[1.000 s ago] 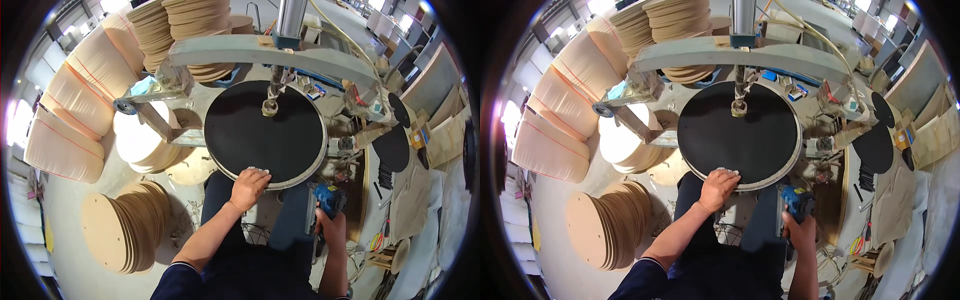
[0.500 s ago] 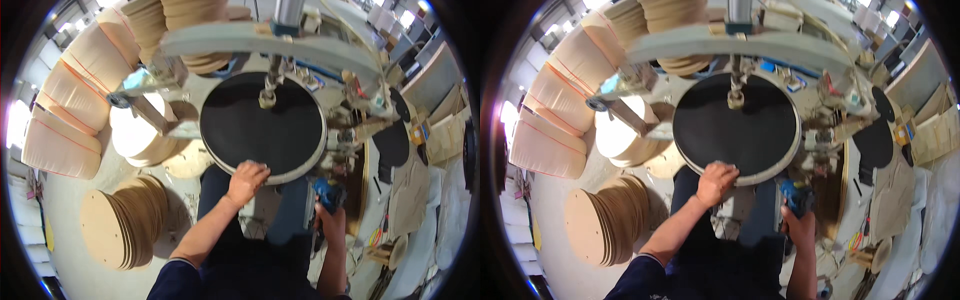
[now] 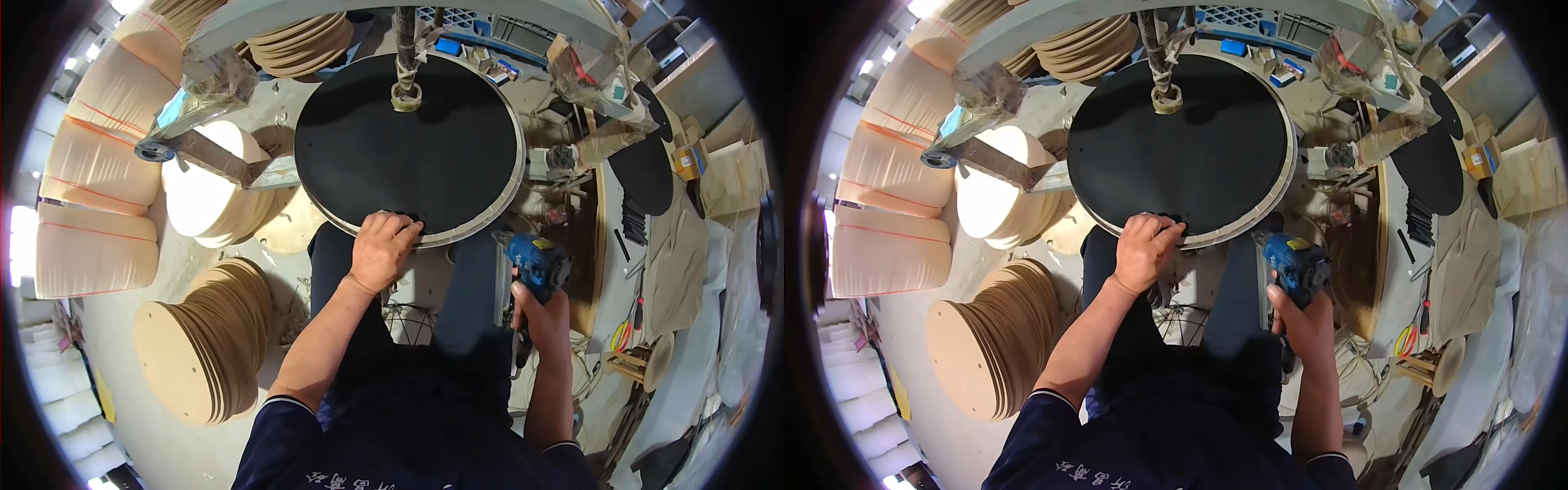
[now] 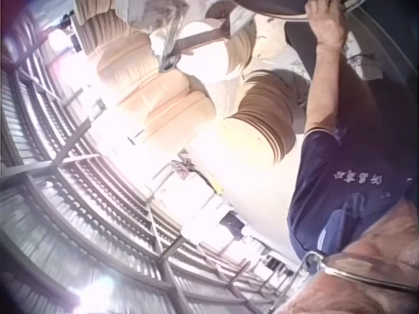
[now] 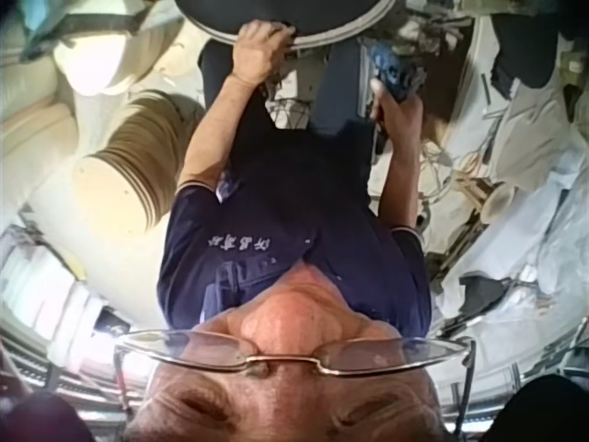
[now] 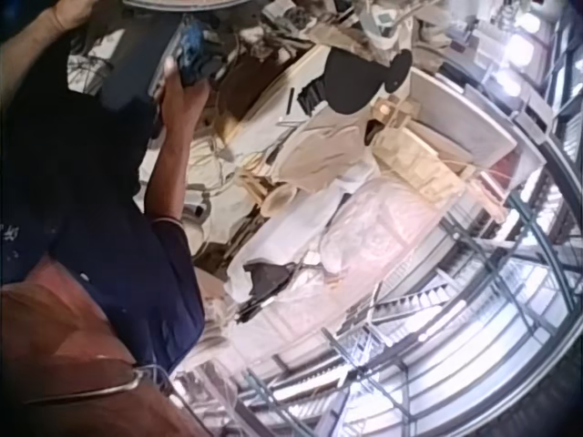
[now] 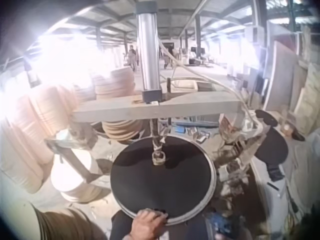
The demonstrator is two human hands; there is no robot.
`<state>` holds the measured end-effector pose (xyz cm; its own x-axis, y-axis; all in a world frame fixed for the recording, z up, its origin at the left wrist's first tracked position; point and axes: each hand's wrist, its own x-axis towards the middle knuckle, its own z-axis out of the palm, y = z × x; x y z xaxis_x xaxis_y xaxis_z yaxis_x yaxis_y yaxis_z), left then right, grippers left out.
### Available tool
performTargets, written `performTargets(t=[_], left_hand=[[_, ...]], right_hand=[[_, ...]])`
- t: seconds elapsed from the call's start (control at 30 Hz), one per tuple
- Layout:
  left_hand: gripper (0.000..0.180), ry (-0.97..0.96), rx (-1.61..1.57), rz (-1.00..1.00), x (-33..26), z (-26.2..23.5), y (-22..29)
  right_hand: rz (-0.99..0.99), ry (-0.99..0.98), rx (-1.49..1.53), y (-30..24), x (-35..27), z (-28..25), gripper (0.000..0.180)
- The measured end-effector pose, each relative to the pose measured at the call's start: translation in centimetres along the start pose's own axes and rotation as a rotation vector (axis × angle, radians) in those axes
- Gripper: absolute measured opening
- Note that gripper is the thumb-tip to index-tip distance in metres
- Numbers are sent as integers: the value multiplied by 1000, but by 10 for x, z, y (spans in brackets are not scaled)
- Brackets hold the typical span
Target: The person is using a pneumatic stapler to attach a circular black fabric cover to a wooden seat base mounted on a rotating assembly jig.
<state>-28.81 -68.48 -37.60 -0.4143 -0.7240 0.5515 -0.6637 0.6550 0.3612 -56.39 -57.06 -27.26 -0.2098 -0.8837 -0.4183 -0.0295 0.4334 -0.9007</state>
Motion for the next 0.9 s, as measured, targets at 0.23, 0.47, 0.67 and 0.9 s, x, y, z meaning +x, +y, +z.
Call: performTargets(t=[0.23,0.47,0.67,0.9], left_hand=[[22,18,18,-6,1,0,-1],[24,10,22,-50,-1,-2,-4],[27,1,12,-4,4,6,3],[24,-22,17,14,7,8,5]], right_hand=[[-1,2,5,-1,0,-1,27],[-2,1,17,-3,3,-1,27],[12,-2,-2,-2,3,-1,27],[27,6,10,0,4,-3,27]])
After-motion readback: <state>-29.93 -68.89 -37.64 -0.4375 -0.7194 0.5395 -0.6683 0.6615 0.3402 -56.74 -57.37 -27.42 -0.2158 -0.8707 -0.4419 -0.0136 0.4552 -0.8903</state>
